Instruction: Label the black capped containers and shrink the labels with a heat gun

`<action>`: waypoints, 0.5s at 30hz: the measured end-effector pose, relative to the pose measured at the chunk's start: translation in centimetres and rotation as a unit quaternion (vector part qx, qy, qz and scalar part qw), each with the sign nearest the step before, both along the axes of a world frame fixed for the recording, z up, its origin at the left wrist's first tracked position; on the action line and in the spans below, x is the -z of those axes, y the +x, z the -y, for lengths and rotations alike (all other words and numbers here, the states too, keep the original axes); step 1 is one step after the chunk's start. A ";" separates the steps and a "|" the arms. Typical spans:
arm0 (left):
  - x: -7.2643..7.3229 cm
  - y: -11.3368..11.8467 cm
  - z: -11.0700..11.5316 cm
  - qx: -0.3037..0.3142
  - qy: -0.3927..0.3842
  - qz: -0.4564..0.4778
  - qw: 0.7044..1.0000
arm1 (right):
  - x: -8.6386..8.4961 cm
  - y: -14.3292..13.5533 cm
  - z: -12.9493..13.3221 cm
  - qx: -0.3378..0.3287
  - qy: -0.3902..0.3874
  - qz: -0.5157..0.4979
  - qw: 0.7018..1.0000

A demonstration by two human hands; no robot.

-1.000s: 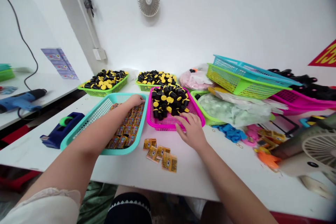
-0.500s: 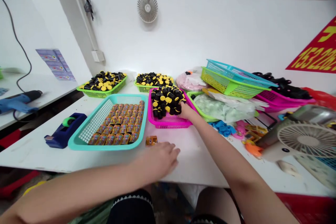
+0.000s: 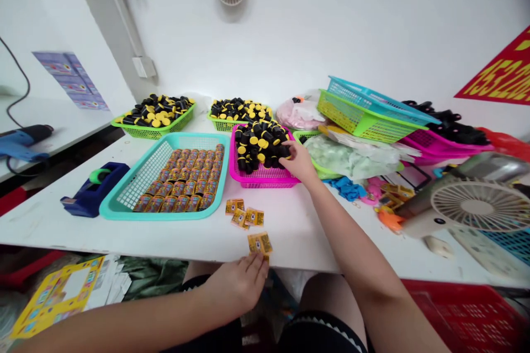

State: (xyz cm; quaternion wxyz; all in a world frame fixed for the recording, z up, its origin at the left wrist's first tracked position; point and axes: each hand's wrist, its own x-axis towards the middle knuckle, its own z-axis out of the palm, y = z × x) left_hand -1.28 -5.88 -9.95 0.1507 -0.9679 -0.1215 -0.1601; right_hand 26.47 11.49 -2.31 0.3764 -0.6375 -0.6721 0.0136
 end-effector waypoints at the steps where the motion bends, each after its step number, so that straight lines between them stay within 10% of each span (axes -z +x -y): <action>1: -0.8 -0.1 -0.6 0.008 -0.001 0.006 1.000 | 0.3 0.1 0.7 0.006 0.051 -0.030 0.998; 6: -5.0 1.8 -5.3 -0.014 -0.254 0.151 0.955 | 1.5 0.2 3.6 -0.063 0.176 -0.193 0.963; 12: -7.4 7.3 -10.7 -0.042 -0.554 0.415 0.720 | 0.9 0.0 5.2 -0.174 0.107 -0.350 0.914; 15: -6.8 9.0 -12.2 -0.039 -0.604 0.458 0.651 | 0.6 0.1 5.6 -0.194 0.103 -0.416 0.883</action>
